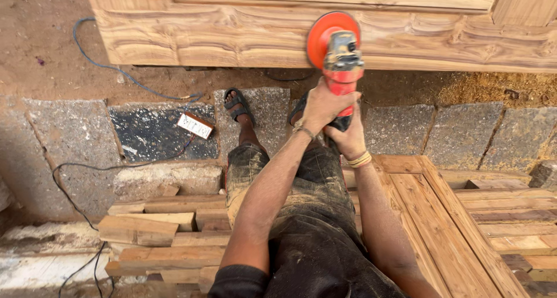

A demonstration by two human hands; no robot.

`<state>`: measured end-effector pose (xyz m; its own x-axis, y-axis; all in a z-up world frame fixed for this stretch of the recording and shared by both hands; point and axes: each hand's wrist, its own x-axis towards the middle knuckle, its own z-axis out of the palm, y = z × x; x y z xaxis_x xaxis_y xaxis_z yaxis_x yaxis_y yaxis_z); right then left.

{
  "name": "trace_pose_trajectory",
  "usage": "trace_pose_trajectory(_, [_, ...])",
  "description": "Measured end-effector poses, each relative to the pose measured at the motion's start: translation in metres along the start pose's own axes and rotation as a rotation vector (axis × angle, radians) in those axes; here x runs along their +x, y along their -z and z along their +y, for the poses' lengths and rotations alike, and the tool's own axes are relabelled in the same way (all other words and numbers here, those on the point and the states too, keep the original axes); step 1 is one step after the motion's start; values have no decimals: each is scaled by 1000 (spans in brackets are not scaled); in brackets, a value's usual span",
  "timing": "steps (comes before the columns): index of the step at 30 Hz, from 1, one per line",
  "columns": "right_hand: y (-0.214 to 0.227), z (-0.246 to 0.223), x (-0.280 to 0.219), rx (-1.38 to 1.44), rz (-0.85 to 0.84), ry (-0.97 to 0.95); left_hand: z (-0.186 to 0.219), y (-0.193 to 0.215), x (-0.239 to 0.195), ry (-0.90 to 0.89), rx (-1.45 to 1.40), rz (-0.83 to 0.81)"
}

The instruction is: The person uses a red orbital sander to smooth the surface of a wooden door panel resting on a metal stand. The person moves the sander across the flat panels and along the raised frame edges, generating sawdust.

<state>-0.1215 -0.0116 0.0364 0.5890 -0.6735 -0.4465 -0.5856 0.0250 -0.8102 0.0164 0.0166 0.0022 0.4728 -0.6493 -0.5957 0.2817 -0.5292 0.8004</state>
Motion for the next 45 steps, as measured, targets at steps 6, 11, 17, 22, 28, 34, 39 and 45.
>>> trace_pose_trajectory(6, [-92, -27, 14, -130, -59, -34, -17, 108, -5, 78, -15, 114])
trace_pose_trajectory(11, [-164, -47, 19, -164, -145, -47, -42, 189, -16, 58, -87, 156])
trace_pose_trajectory(17, [-248, -83, 37, -345, -281, 48, -83, 277, -26, 26, -176, 367])
trace_pose_trajectory(22, [-302, -103, 53, -440, -359, 136, -115, 330, -22, 69, -284, 415])
trace_pose_trajectory(28, [-277, -91, 42, -466, -350, 155, -115, 305, -36, 70, -353, 388])
trace_pose_trajectory(34, [-272, -79, 30, -468, -326, 134, -117, 293, -49, 66, -251, 414])
trace_pose_trajectory(39, [-316, -105, 60, -409, -357, 221, -129, 344, -6, 93, -179, 481])
trace_pose_trajectory(45, [-301, -116, 66, -442, -341, 190, -112, 335, -11, 91, -252, 457])
